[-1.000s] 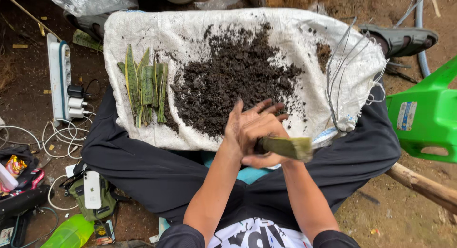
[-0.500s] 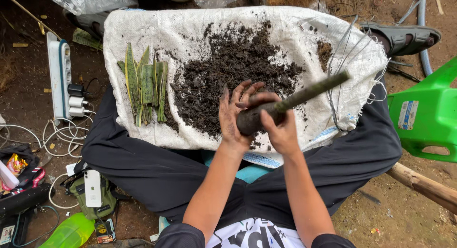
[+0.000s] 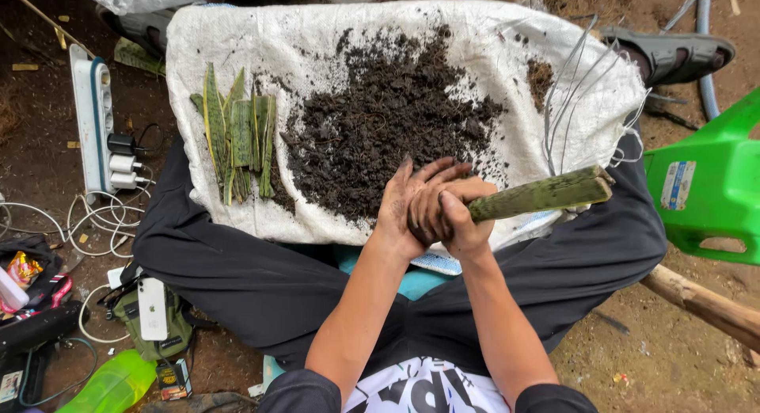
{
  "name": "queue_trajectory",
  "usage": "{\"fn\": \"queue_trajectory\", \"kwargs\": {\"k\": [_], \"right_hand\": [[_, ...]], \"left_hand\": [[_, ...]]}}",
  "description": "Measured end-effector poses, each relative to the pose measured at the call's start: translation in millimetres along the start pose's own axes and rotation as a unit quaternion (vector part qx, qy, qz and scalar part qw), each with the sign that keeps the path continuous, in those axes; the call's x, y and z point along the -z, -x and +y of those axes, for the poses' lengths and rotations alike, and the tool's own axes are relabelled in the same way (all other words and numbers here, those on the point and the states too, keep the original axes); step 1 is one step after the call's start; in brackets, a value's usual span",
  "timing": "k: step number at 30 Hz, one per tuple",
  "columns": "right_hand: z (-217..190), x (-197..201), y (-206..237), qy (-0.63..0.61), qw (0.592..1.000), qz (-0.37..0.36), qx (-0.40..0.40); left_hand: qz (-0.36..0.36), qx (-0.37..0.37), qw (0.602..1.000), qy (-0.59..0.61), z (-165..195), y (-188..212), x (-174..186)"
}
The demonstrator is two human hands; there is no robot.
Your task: The person sits on the ground with a cloth sack of potting soil across their lap and molds soil by hand into a ball around the base of a snake plant leaf cutting, pressing and shaping the soil to hold the cutting upright. Cut snake plant leaves lie to the side and potted plants are nearby.
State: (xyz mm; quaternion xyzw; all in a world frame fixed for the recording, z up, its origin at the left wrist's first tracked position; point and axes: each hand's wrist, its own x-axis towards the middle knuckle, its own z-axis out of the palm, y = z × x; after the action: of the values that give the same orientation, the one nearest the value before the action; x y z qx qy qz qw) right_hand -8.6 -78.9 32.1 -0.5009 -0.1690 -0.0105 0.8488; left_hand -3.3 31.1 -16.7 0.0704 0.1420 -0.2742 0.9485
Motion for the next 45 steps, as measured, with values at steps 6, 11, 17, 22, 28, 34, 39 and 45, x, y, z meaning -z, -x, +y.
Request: {"fn": "queue_trajectory", "kwargs": {"k": [6,11,17,22,28,34,39,45], "right_hand": [[12,-9,-6,-0.216,0.958,0.181,-0.059],[-23,-11,-16,0.080,0.993,0.032,-0.081],[-16,1,-36,0.072,0.973,-0.178,0.126],[8,0,-19,-0.236,0.963,-0.132,0.004],[7,0,-6,-0.224,0.974,-0.011,-0.034],[-7,-1,-3,-0.163,0.974,0.102,-0.124],[-29,8,-7,0.172,0.981,-0.012,-0.090],[-5,18,-20,0.072,0.983,-0.140,0.096]], "left_hand": [[0.036,-0.065,0.997,0.018,3,-1,-17],[-0.003,-0.186,0.980,-0.070,12,4,-40],[-0.038,-0.036,0.997,-0.049,8,10,-51],[-0.022,-0.058,0.998,-0.010,-10,9,-34],[-0.114,-0.075,0.990,0.040,-23,-1,-1],[0.071,-0.083,0.993,0.040,-10,-9,-13],[-0.014,-0.069,0.997,-0.030,6,3,-28],[-0.010,-0.045,0.997,0.059,-19,-2,-25]]}}
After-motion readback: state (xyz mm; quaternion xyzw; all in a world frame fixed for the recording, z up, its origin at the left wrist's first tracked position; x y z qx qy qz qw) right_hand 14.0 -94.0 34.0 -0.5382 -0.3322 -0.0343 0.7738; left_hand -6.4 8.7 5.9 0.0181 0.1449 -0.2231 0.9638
